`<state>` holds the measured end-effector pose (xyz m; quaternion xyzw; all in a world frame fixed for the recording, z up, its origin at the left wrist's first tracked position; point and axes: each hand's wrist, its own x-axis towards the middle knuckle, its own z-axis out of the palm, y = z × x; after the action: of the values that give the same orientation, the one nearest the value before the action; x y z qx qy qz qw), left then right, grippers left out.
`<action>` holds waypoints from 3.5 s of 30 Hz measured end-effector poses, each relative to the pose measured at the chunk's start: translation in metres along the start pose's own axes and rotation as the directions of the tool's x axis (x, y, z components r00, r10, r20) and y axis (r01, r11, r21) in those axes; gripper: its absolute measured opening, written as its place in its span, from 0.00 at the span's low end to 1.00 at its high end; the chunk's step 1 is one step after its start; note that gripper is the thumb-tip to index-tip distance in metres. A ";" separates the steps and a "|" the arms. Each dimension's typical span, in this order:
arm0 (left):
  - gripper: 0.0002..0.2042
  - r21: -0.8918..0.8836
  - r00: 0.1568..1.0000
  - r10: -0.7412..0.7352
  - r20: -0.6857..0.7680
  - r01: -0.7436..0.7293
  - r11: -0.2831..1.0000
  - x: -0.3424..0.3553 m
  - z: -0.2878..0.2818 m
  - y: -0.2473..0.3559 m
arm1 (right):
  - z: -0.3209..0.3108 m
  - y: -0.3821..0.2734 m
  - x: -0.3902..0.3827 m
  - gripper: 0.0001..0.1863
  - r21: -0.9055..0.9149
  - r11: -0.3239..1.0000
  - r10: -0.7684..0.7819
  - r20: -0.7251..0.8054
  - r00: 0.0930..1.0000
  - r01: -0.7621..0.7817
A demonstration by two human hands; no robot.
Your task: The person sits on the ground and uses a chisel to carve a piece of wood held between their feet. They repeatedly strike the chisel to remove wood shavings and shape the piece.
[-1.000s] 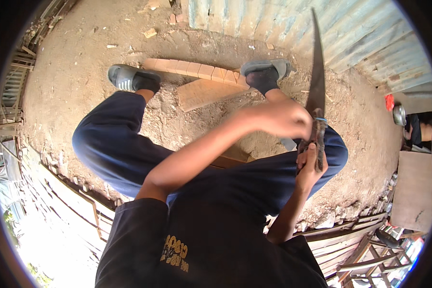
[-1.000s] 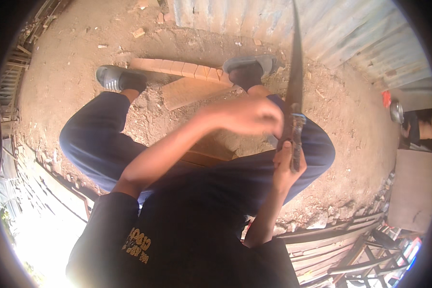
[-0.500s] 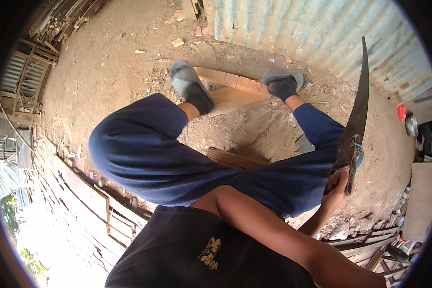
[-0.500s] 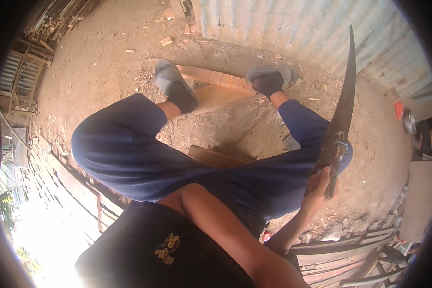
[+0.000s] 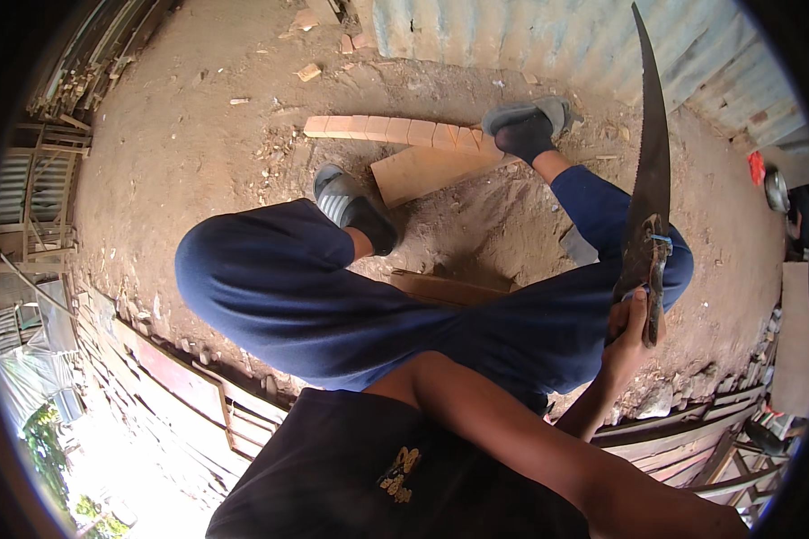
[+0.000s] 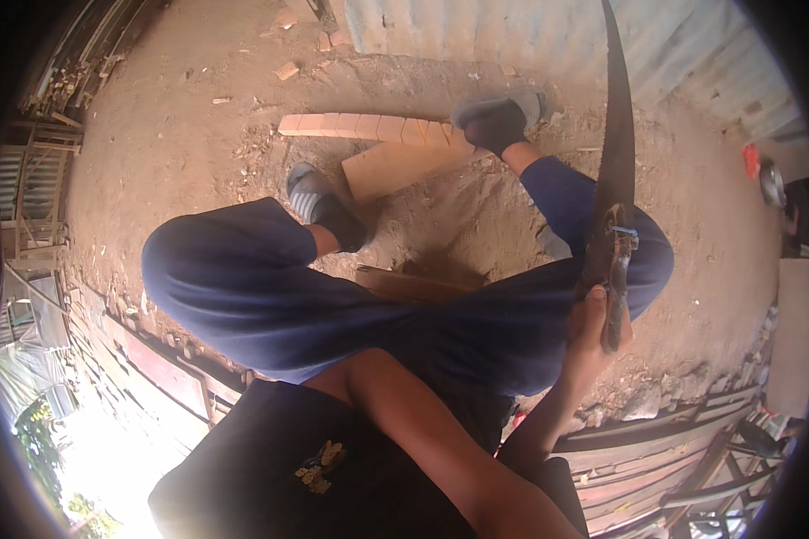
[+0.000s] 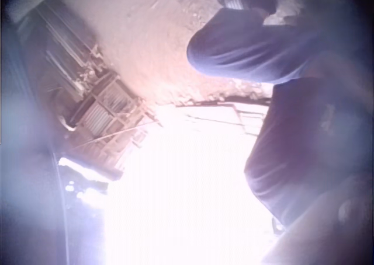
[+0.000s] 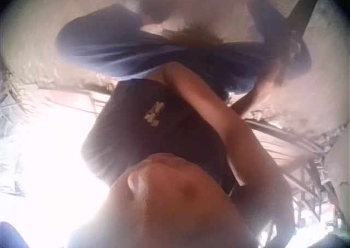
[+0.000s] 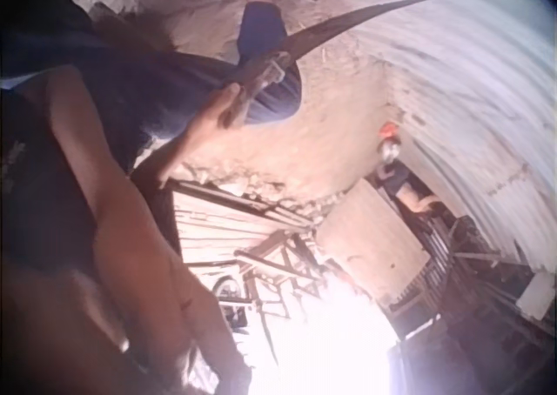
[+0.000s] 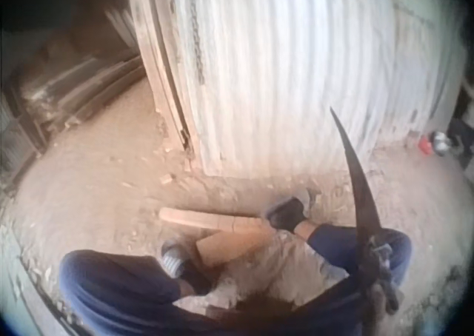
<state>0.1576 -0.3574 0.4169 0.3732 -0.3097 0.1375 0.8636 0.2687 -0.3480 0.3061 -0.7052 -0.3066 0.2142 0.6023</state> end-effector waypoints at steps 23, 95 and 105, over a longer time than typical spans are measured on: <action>0.50 -0.141 -0.152 0.035 -0.988 0.771 -0.621 -0.377 -0.425 0.204 | 0.061 0.011 0.053 0.14 -0.177 0.984 0.058 0.193 0.979 -0.023; 0.38 -0.096 -0.052 0.194 -0.980 0.969 -0.229 -0.380 -0.349 0.109 | 0.179 0.112 0.002 0.15 -0.291 0.936 0.333 0.538 0.774 -0.200; 0.47 -0.229 -0.229 0.012 -0.973 0.972 0.048 -0.384 -0.411 0.112 | 0.191 0.120 -0.004 0.16 -0.244 0.944 0.322 0.531 0.784 -0.223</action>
<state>-0.0134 0.0169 0.0169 0.6275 0.6144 -0.0571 0.4748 0.1589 -0.2239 0.1534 -0.6954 -0.3821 0.4709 0.3855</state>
